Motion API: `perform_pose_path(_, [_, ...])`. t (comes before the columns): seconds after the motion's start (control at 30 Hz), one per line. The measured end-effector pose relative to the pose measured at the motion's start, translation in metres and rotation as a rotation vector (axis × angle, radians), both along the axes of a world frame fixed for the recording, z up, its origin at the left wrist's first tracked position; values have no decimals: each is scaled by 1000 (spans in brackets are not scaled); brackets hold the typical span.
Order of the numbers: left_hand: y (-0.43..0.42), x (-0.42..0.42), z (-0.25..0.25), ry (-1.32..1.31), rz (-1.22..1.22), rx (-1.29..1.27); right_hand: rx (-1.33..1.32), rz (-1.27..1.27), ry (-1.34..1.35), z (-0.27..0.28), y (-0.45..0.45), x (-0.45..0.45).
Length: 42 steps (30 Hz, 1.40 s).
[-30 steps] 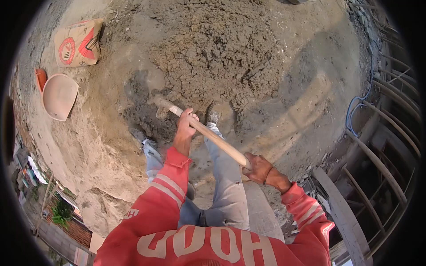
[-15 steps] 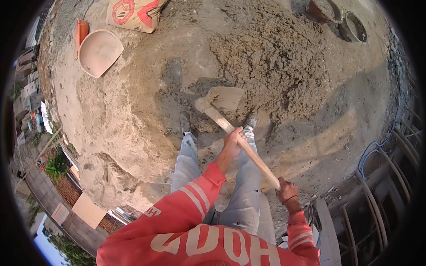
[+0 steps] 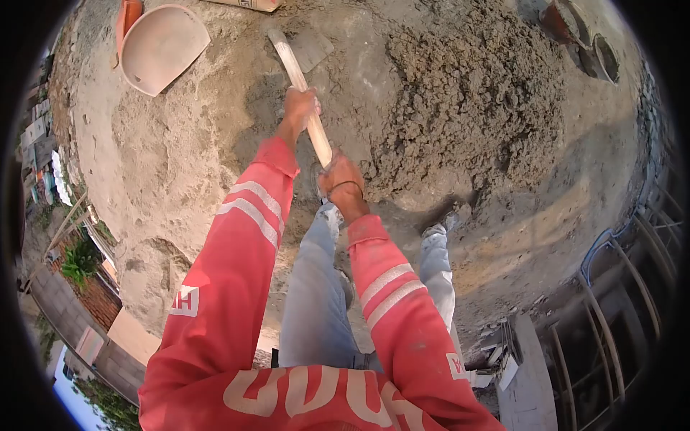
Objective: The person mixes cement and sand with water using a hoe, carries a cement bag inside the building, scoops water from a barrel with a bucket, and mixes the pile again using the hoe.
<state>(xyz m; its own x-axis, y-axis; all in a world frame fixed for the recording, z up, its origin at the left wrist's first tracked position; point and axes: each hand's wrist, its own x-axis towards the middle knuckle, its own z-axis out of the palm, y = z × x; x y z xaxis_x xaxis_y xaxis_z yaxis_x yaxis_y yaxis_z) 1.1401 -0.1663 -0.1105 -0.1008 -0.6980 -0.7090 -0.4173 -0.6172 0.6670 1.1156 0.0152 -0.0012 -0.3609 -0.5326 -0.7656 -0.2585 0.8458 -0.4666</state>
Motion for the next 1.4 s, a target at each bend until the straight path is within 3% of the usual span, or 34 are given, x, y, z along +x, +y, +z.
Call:
perform_pose_path(0.2, [40,-19,-4,-329,-169,-136,-12,-24,13,-13,41,-7])
perform_pose_path(0.33, [128,-39,24,-224,-72,-19,115,59,-26,19,116,-51])
perform_pose_path(0.4, [186,-38,-26,-211,-46,34,181,187,-36,34,157,-82])
perform_pose_path(0.47, [243,-71,15,-223,156,180,259,334,-38,48,206,-124])
perform_pose_path(0.53, [324,-83,-20,-272,242,246,254,470,-23,66,260,-164])
perform_pose_path(0.6, [396,-114,-21,-323,202,239,353,539,8,59,324,-201])
perform_pose_path(0.67, [434,-167,16,-211,271,266,274,531,43,60,366,-245])
perform_pose_path(0.8, [492,-226,-3,49,511,487,132,467,52,73,434,-321])
perform_pose_path(0.87, [514,-236,-7,199,744,681,199,488,64,117,467,-352])
perform_pose_path(1.0, [611,-286,14,423,850,1057,453,619,272,187,607,-432])
perform_pose_path(1.07, [691,-322,39,561,829,969,581,590,467,205,673,-456])
perform_pose_path(1.2, [685,-317,111,480,858,1080,538,540,659,220,721,-480])
perform_pose_path(1.23, [678,-304,115,485,860,1079,507,576,592,214,712,-466])
perform_pose_path(1.3, [640,-257,103,452,895,845,440,646,466,198,669,-427])
perform_pose_path(1.4, [505,-145,81,422,896,675,217,608,178,146,559,-305])
